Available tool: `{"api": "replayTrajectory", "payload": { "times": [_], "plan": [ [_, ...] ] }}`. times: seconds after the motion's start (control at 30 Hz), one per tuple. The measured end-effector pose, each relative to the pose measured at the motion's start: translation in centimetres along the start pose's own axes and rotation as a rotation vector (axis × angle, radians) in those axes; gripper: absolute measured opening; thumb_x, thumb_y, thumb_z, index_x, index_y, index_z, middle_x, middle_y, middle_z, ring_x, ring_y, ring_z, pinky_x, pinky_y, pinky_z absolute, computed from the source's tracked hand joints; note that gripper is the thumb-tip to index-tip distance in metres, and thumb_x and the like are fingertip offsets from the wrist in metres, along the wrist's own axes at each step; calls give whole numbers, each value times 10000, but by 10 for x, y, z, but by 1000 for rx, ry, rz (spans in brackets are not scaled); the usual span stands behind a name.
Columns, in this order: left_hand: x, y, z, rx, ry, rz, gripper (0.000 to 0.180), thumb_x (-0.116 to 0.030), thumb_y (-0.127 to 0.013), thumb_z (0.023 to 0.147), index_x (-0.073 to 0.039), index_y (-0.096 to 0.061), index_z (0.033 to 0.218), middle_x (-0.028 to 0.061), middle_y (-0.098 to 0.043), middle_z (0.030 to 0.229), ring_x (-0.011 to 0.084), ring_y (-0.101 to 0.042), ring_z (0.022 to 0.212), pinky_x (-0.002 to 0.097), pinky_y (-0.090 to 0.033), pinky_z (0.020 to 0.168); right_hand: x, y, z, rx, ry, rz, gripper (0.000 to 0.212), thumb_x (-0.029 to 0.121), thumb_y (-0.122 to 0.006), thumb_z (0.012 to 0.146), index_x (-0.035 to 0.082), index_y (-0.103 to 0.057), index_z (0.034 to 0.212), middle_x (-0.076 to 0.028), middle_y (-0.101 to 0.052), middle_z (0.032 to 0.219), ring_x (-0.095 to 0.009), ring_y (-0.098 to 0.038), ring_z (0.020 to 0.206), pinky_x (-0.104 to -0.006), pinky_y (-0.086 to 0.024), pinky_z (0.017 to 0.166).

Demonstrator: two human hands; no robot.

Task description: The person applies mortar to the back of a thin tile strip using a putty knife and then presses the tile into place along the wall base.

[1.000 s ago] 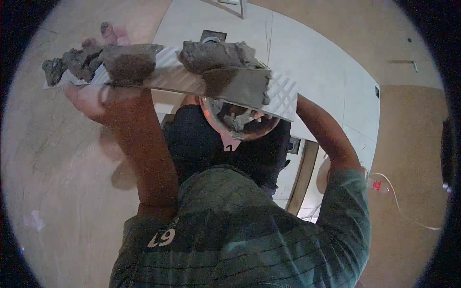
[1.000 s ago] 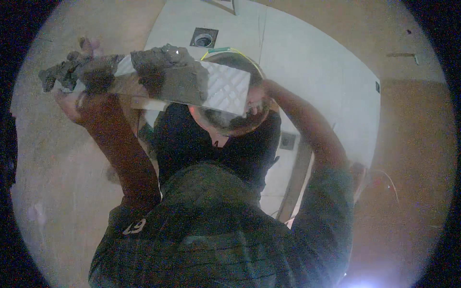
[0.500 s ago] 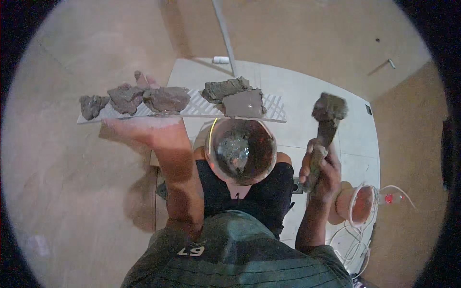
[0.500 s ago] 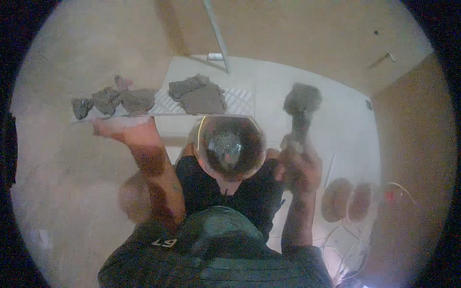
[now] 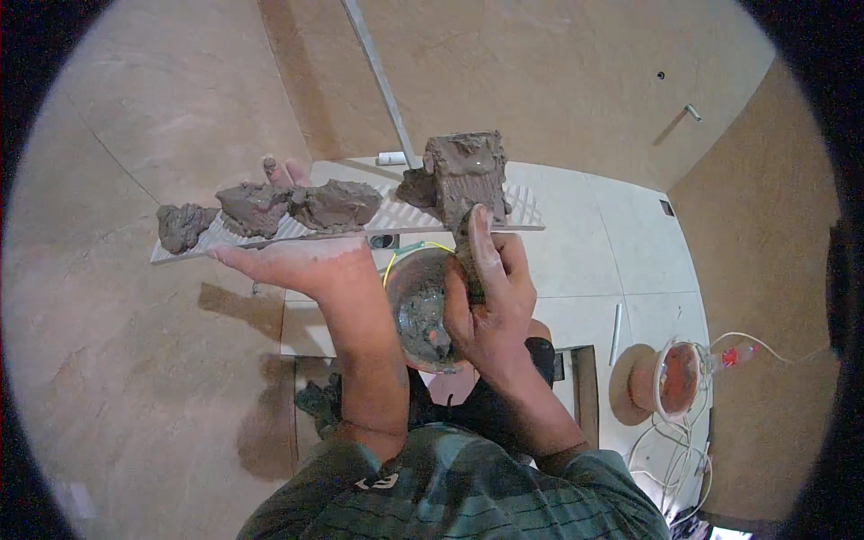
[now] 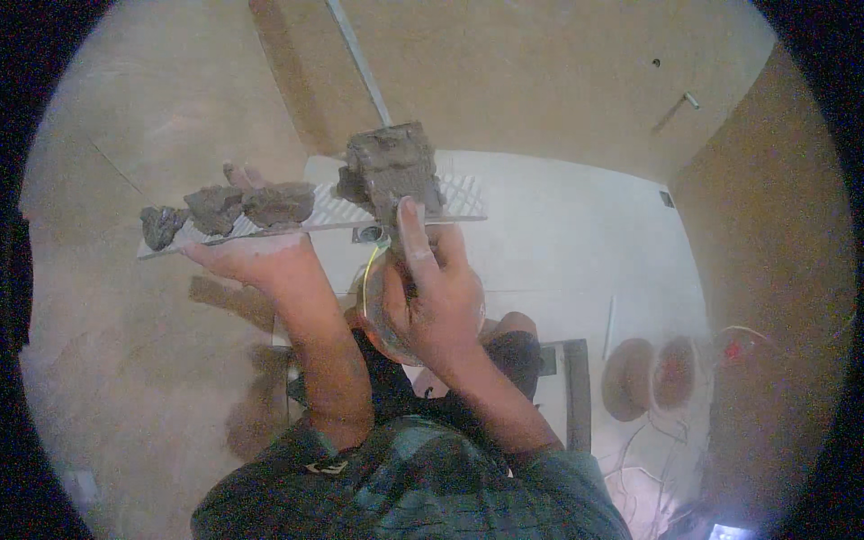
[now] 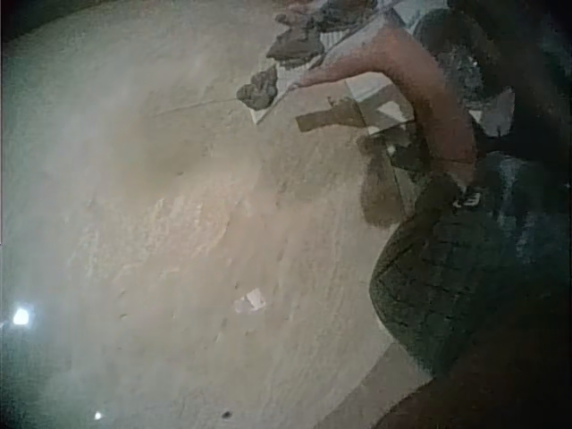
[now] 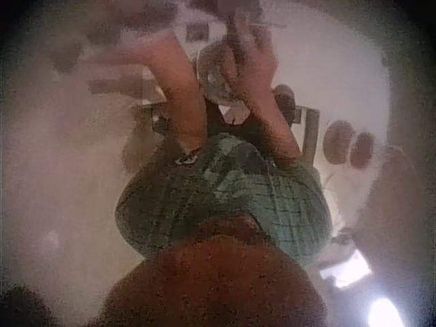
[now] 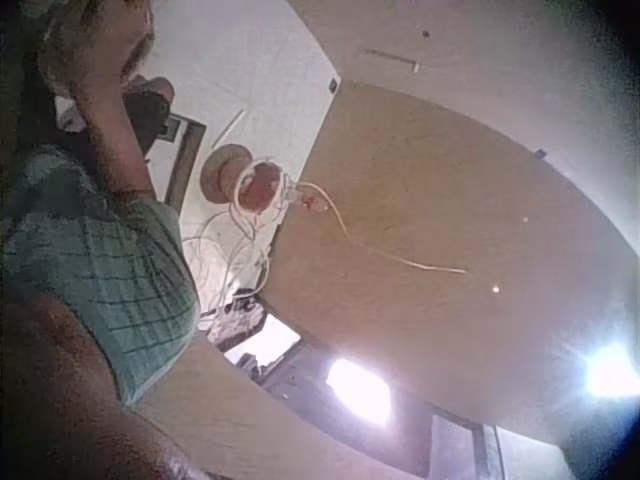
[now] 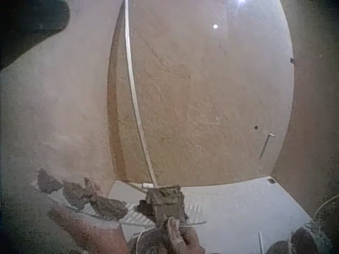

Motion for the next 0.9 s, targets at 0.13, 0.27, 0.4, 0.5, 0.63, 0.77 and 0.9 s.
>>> {"api": "replayTrajectory", "payload": {
  "times": [0.13, 0.27, 0.4, 0.5, 0.63, 0.77, 0.9],
  "plan": [
    [0, 8, 10, 3, 12, -26, 772, -709, -305, 934, -143, -363, 1457, 116, -441, 1394, 325, -533, 1185, 510, -372, 1079, 4, -5, -6, 28, 26, -13, 691, -95, -629, 781, 57, -460, 1434, -151, -530, 839, -252, -552, 665, -318, -468, 585],
    [3, 12, 10, 7, -5, -58, 766, -709, -311, 934, -145, -366, 1450, 112, -435, 1391, 316, -549, 1162, 480, -421, 1051, -7, -12, -19, 44, 12, -61, 694, -91, -625, 781, 41, -446, 1437, -155, -527, 834, -269, -547, 653, -323, -466, 572],
    [5, 14, 16, 28, -13, -98, 743, -694, -315, 940, -142, -381, 1433, 99, -447, 1358, 319, -555, 1150, 486, -443, 1030, -8, -11, -31, 105, -6, -69, 719, 88, -673, 783, 86, -422, 1457, -160, -531, 907, -365, -573, 766, -457, -487, 661],
    [8, 12, 12, 5, 26, -101, 742, -692, -317, 941, -135, -384, 1427, 92, -446, 1351, 329, -546, 1158, 492, -445, 1027, -8, -6, -37, 115, -4, -90, 723, -2, -649, 775, 68, -419, 1457, -155, -537, 881, -317, -572, 720, -399, -484, 621],
    [6, 12, 15, 22, 9, -73, 743, -692, -312, 941, -137, -382, 1429, 86, -446, 1353, 338, -526, 1184, 495, -425, 1049, -8, -1, -48, 131, 12, -75, 721, -78, -619, 772, 51, -425, 1454, -156, -557, 871, -266, -579, 666, -331, -488, 583],
    [6, 12, 16, 50, 23, -102, 717, -673, -289, 954, -143, -387, 1428, 80, -447, 1354, 341, -502, 1216, 498, -392, 1080, -10, 4, -60, 137, 32, -88, 713, -69, -623, 768, 49, -435, 1446, -161, -560, 874, -269, -584, 662, -331, -490, 589],
    [11, 3, 8, 21, 24, -121, 689, -651, -261, 970, -139, -395, 1410, 81, -449, 1338, 348, -499, 1216, 503, -389, 1081, -32, 17, -86, 305, -53, 205, 645, 1, -622, 800, 35, -435, 1416, -167, -609, 1001, -277, -630, 782, -358, -519, 716]
  ]
}}
Point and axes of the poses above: each hand's wrist, its own z-axis towards the middle knuckle, its own y-axis out of the back of the hand, x = y × z, the point moved 8 cm from there along z, towards the middle knuckle
